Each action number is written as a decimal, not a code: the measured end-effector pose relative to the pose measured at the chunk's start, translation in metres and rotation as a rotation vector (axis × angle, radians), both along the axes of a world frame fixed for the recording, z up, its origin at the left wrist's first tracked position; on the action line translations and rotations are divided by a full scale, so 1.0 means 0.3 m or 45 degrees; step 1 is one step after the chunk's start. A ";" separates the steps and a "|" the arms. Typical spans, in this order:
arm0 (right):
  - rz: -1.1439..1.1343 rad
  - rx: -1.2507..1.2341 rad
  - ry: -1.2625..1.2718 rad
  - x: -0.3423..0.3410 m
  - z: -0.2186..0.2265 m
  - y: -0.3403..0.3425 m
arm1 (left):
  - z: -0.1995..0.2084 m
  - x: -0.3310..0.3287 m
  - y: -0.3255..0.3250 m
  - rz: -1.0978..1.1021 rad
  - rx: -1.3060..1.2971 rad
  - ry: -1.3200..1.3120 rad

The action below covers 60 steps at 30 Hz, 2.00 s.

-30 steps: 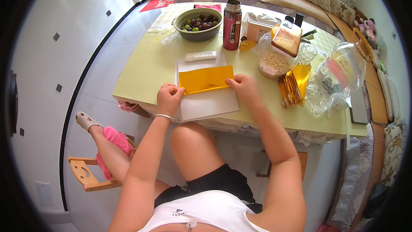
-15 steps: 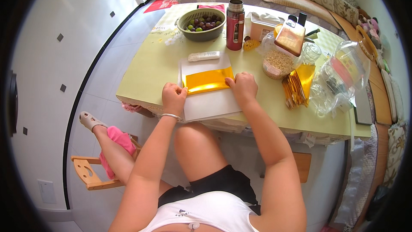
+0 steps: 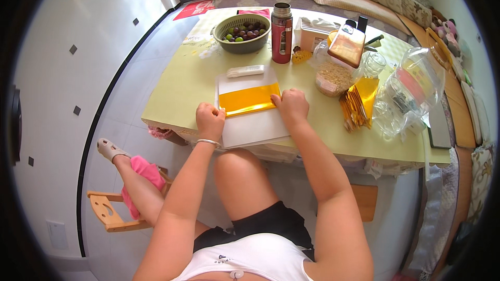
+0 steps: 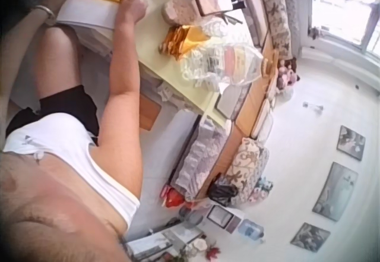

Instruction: The person sits at a table and folds a yellow sheet of paper into a triangular shape using a white sheet as a guide. They repeat this folding process multiple times, placing the finished pieces on the table.

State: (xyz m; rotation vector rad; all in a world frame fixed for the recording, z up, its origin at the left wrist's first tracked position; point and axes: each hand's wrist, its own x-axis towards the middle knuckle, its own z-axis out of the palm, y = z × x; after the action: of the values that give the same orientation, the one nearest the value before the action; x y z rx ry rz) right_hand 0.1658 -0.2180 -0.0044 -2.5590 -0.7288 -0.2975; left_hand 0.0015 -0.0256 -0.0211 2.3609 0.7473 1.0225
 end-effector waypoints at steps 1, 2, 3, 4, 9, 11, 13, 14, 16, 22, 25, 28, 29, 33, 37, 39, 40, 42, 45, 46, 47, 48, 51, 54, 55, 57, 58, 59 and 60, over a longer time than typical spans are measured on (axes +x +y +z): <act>-0.005 -0.006 -0.005 -0.001 0.000 -0.001 | -0.001 0.001 -0.003 -0.001 -0.001 0.008; -0.007 -0.010 -0.011 -0.003 0.002 0.002 | 0.000 0.001 -0.003 0.001 0.000 0.016; -0.008 -0.013 -0.023 -0.006 0.005 0.002 | 0.001 0.000 -0.003 0.003 0.002 0.023; -0.008 -0.016 -0.035 -0.011 0.009 0.001 | 0.003 0.000 -0.004 0.014 -0.002 0.070; -0.004 -0.005 -0.069 -0.020 0.008 0.004 | 0.029 0.014 -0.040 0.067 0.450 -0.060; -0.013 -0.009 -0.071 -0.015 0.006 -0.009 | 0.111 0.022 -0.050 -0.153 0.821 0.201; -0.041 0.005 -0.079 -0.019 0.006 -0.009 | 0.145 0.037 -0.030 -0.481 0.949 0.452; -0.053 0.016 -0.088 -0.020 0.012 -0.004 | 0.142 0.054 -0.014 -0.697 0.888 0.564; -0.037 -0.006 -0.062 -0.022 0.014 0.011 | 0.132 0.065 0.012 -0.914 0.765 0.821; 0.137 -0.002 -0.311 -0.011 0.017 -0.017 | 0.185 0.057 -0.025 -1.029 0.629 0.880; 0.620 -0.252 -0.352 -0.086 0.030 -0.015 | 0.164 0.025 -0.018 -1.011 0.605 0.928; 0.770 -0.391 -0.119 -0.125 0.021 -0.052 | 0.148 0.008 -0.026 -0.990 0.560 0.912; 0.755 -0.408 -0.052 -0.119 0.016 -0.073 | 0.144 0.005 -0.028 -0.955 0.557 0.943; 0.760 -0.430 0.087 -0.041 0.036 -0.167 | 0.111 -0.043 -0.001 -0.821 0.468 0.950; 0.740 -0.326 0.104 0.001 0.073 -0.178 | 0.070 -0.054 0.076 -0.817 0.177 0.816; 0.718 0.104 0.168 0.032 0.059 -0.130 | 0.064 -0.017 0.119 -0.731 0.024 0.508; 0.703 0.319 0.199 0.046 0.055 -0.104 | 0.066 0.010 0.135 -0.640 0.033 0.396; 0.626 0.724 0.881 0.034 0.078 -0.029 | 0.086 0.059 0.161 -0.462 0.152 0.335; 0.435 0.940 1.398 0.047 0.051 0.032 | 0.110 0.122 0.182 -0.343 0.025 0.572; 0.403 0.939 1.396 0.058 0.037 0.030 | 0.119 0.140 0.189 -0.326 -0.110 0.619; 0.373 0.935 1.397 0.063 0.034 0.032 | 0.149 0.150 0.185 -0.305 -0.248 0.665; 0.376 0.950 1.392 0.068 0.027 0.030 | 0.168 0.159 0.183 -0.284 -0.386 0.710; 0.393 0.986 1.396 0.062 0.017 0.031 | 0.129 0.171 0.218 -0.301 -0.419 0.667; 0.384 1.029 1.413 0.057 0.020 0.027 | 0.109 0.153 0.211 -0.357 -0.676 0.538; 0.379 1.050 1.416 0.056 0.021 0.026 | 0.104 0.145 0.197 -0.357 -0.729 0.421; 0.378 1.100 1.418 0.051 0.020 0.027 | 0.114 0.107 0.159 -0.342 -0.832 0.190; 0.373 1.132 1.409 0.050 0.024 0.021 | 0.124 0.094 0.128 -0.291 -0.952 0.148; 0.360 1.166 1.400 0.052 0.020 0.010 | 0.165 0.085 0.069 -0.244 -1.075 0.110; 0.374 1.185 1.408 0.056 0.013 0.009 | 0.192 0.071 0.039 -0.186 -1.191 0.063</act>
State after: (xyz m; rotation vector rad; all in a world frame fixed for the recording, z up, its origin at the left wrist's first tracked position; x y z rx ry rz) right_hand 0.1828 -0.2152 -0.0005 -1.3518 -0.3523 0.6813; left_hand 0.0227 -0.0138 0.0364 1.5883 0.8175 0.3963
